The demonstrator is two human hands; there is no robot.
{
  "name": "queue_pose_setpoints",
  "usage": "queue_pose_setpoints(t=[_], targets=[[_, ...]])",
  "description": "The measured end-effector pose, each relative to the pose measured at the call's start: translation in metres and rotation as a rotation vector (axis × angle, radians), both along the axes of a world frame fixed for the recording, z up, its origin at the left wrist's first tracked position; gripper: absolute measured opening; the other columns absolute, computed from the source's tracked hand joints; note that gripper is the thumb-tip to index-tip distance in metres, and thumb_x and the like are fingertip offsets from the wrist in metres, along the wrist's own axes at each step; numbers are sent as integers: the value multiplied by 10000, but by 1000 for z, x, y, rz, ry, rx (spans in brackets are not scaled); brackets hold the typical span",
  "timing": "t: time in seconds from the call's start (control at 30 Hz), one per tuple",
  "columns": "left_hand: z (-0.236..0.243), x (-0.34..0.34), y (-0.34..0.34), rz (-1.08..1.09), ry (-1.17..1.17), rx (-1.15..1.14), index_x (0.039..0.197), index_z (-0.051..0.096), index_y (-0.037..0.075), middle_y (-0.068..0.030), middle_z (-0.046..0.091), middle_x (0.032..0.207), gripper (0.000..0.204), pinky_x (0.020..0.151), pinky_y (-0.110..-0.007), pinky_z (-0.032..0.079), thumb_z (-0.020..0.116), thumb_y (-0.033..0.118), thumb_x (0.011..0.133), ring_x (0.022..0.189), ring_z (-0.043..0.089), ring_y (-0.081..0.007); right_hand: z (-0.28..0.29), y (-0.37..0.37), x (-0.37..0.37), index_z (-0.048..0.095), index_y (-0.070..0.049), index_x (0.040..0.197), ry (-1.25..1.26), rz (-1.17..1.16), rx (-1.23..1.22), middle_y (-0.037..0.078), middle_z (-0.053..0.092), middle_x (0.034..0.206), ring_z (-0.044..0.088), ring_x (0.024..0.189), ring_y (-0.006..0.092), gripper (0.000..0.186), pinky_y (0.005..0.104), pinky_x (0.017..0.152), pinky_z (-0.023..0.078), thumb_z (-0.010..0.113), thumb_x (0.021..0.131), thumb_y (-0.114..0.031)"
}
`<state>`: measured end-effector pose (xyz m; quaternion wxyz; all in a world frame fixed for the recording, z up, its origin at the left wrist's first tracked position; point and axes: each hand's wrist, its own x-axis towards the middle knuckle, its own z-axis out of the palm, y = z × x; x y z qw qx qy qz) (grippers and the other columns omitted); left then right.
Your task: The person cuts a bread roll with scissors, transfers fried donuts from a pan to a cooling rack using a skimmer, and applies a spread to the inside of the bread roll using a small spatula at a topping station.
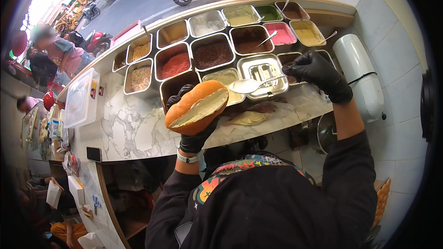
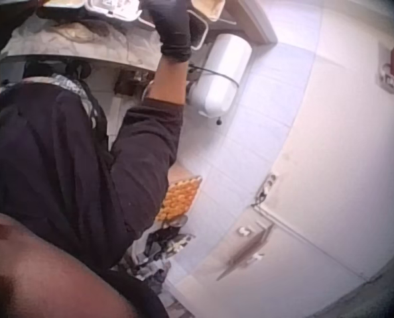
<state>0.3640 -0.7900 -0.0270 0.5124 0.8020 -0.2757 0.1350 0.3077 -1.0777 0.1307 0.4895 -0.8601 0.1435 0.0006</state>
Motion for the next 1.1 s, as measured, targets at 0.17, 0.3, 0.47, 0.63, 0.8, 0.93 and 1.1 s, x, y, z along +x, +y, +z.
queue_pose_setpoints(t=[0.17,0.3,0.47,0.63,0.8,0.93,1.1], targets=[[11,-8,-6,-91,223,-179,1201,366,114,-66,388,1173,679,964,-322,255,735,324,671,1135,360,-212,0,12,0,598,17,682,57,116,3,21,557,591,473,547,59,315,222,529,398,737,713,-264],[0,-6,3,-83,227,-109,1264,303,112,-71,354,1248,755,997,-319,231,736,299,676,1187,336,-201,-8,-5,-2,615,9,665,-13,57,-26,16,554,585,464,552,54,302,221,522,384,722,730,-265],[-1,-8,0,-132,288,-344,1319,228,103,-87,340,1290,840,1030,-329,214,746,231,670,1223,314,-212,-4,15,-18,614,-8,747,-279,104,28,-22,533,617,453,587,26,169,196,538,387,697,761,-154],[-3,-13,4,-224,426,-384,1316,232,77,-100,353,1285,851,1016,-335,270,758,123,649,1202,348,-219,-10,40,-16,569,-24,709,-675,341,-138,7,517,629,491,567,71,170,229,523,417,711,733,-112],[18,-24,-5,-387,380,-635,1309,255,61,-88,377,1272,830,971,-328,355,741,6,638,1142,405,-190,-27,47,-15,537,-90,730,-956,441,-726,33,480,606,503,564,182,274,300,508,393,748,647,-244],[26,-30,-5,-364,459,-775,1309,258,58,-89,374,1277,819,976,-331,356,731,-13,644,1148,401,-191,-38,38,-24,519,-136,772,-1038,442,-932,5,454,623,480,583,198,286,321,538,368,737,636,-263],[13,-36,2,-259,581,-872,1278,317,60,-89,455,1207,635,887,-326,429,624,-38,731,1064,477,-195,-48,29,-43,521,-159,773,-1075,348,-1010,10,441,668,460,575,189,323,320,561,380,766,602,-283]])
